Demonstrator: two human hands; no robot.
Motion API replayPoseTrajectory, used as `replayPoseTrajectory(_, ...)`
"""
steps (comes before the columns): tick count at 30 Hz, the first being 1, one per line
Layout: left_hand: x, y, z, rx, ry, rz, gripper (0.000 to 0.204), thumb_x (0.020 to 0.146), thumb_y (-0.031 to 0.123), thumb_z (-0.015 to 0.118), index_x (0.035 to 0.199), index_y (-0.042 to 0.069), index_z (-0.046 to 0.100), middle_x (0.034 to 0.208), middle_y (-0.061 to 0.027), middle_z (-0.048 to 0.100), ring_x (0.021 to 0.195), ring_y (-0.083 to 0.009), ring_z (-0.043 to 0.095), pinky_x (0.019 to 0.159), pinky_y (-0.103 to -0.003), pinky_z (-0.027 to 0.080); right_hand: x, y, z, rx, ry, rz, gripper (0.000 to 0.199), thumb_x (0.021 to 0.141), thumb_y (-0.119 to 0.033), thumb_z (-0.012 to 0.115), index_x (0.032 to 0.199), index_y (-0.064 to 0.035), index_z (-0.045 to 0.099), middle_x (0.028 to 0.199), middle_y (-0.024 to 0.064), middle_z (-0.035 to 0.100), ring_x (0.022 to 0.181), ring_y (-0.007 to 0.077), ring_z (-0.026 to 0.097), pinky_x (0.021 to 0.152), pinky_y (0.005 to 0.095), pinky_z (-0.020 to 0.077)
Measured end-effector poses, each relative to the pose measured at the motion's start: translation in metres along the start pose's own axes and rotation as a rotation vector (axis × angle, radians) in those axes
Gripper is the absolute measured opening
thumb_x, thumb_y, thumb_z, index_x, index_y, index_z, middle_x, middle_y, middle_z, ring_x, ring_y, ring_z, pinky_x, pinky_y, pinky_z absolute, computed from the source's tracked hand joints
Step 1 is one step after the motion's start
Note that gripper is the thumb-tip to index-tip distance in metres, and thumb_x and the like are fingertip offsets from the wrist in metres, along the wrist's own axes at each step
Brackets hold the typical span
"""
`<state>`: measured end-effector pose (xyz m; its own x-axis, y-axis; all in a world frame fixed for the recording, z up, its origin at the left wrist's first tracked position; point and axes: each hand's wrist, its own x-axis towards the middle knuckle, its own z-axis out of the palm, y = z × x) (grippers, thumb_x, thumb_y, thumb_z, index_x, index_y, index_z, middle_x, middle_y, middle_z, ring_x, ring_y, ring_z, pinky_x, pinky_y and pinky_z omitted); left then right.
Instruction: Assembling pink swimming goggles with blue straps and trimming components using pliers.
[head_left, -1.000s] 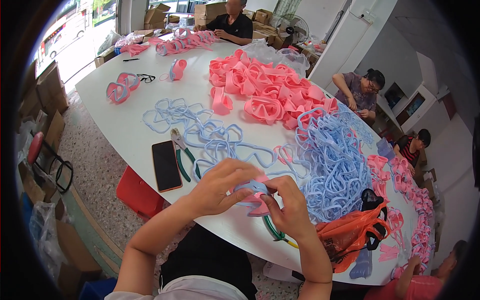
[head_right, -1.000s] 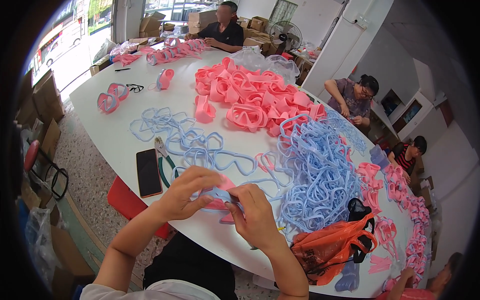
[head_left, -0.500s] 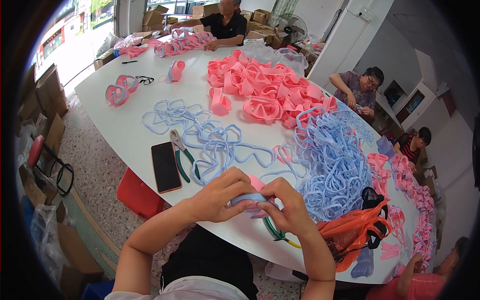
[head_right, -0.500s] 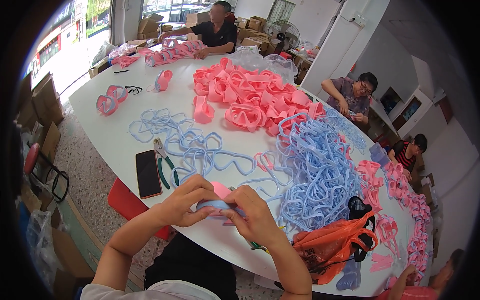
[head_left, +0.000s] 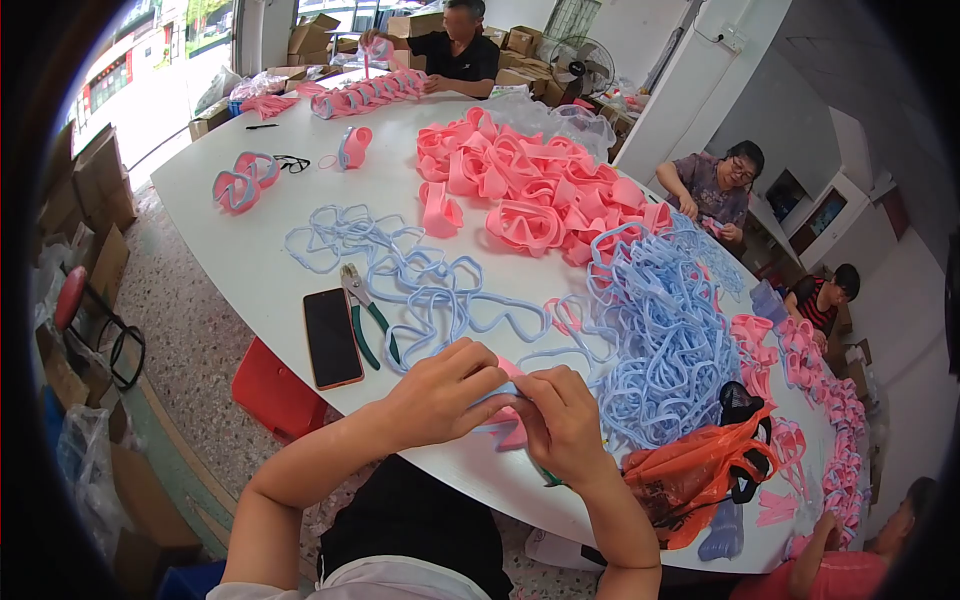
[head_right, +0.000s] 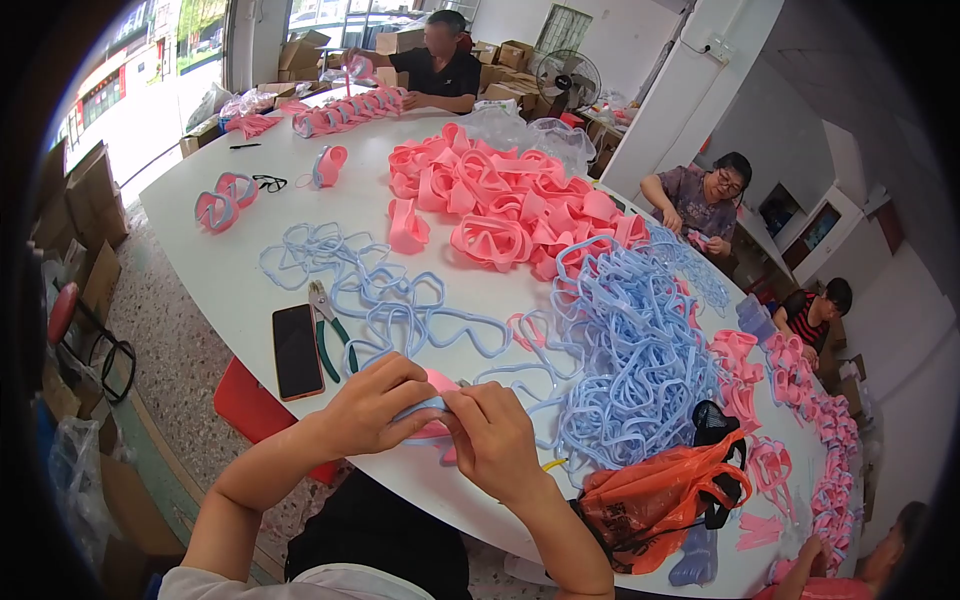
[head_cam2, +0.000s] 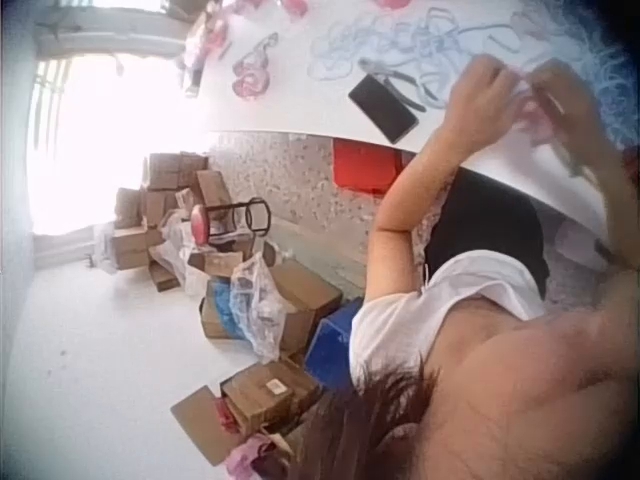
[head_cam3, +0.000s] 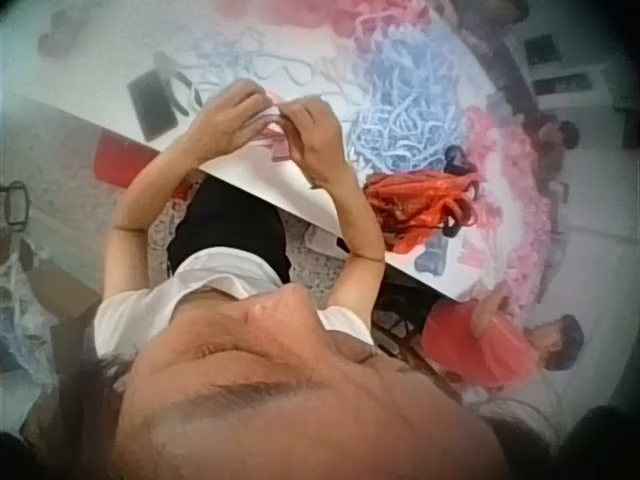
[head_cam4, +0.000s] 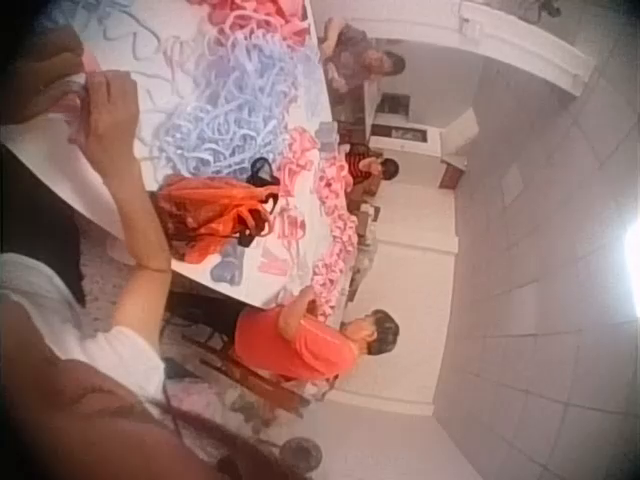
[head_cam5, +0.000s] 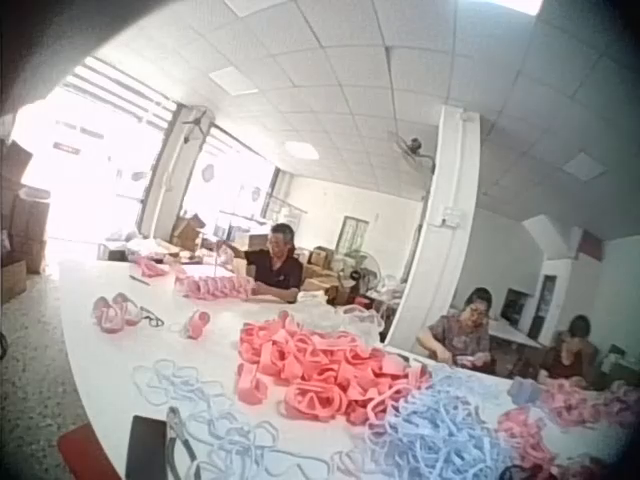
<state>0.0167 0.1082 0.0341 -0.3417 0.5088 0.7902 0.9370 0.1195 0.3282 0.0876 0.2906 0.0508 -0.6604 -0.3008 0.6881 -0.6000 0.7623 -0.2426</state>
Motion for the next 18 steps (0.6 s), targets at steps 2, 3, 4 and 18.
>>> replayPoseTrajectory(2, 0.0, 0.0, 0.0, -0.002, -0.02, 0.007, 0.023, 0.074, 0.01, 0.074, 0.092, 0.004, 0.06, 0.088, -0.0083, 0.053, 0.078, -0.0256, 0.055, 0.063, -0.034, 0.048, 0.0, 0.001, 0.001, 0.026, -0.01, 0.007, 0.027, 0.075, 0.0, 0.071, 0.099, -0.0013, 0.061, 0.086, 0.0099, 0.059, 0.074, 0.0272, 0.055, 0.064, 0.0361, 0.0437)
replayPoseTrajectory(3, -0.001, 0.0, 0.003, -0.004, 0.003, 0.018, 0.025, 0.072, 0.008, 0.075, 0.092, 0.003, 0.061, 0.087, -0.0093, 0.054, 0.077, -0.026, 0.054, 0.063, -0.034, 0.046, 0.0, 0.002, 0.001, 0.051, 0.005, 0.01, 0.026, 0.074, 0.0, 0.072, 0.098, -0.0018, 0.062, 0.086, 0.0096, 0.059, 0.074, 0.0271, 0.055, 0.064, 0.036, 0.0435)
replayPoseTrajectory(4, -0.003, -0.001, 0.005, -0.006, 0.027, 0.028, 0.027, 0.07, 0.006, 0.076, 0.092, 0.002, 0.061, 0.087, -0.0103, 0.056, 0.075, -0.0263, 0.053, 0.063, -0.034, 0.045, 0.001, 0.004, 0.002, 0.076, 0.02, 0.013, 0.026, 0.073, 0.0, 0.072, 0.097, -0.0023, 0.062, 0.086, 0.0093, 0.059, 0.073, 0.027, 0.055, 0.063, 0.036, 0.0433)
replayPoseTrajectory(18, -0.017, -0.025, -0.009, -0.253, 0.198, -0.341, 0.007, 0.085, 0.004, 0.066, 0.085, 0.001, 0.06, 0.076, -0.0077, 0.052, 0.064, -0.0193, 0.049, 0.057, -0.03, 0.04, -0.006, 0.022, -0.023, 0.08, -0.122, 0.38, 0.024, 0.086, -0.016, 0.066, 0.105, -0.0018, 0.061, 0.095, 0.0134, 0.06, 0.088, 0.0297, 0.059, 0.073, 0.041, 0.0482)
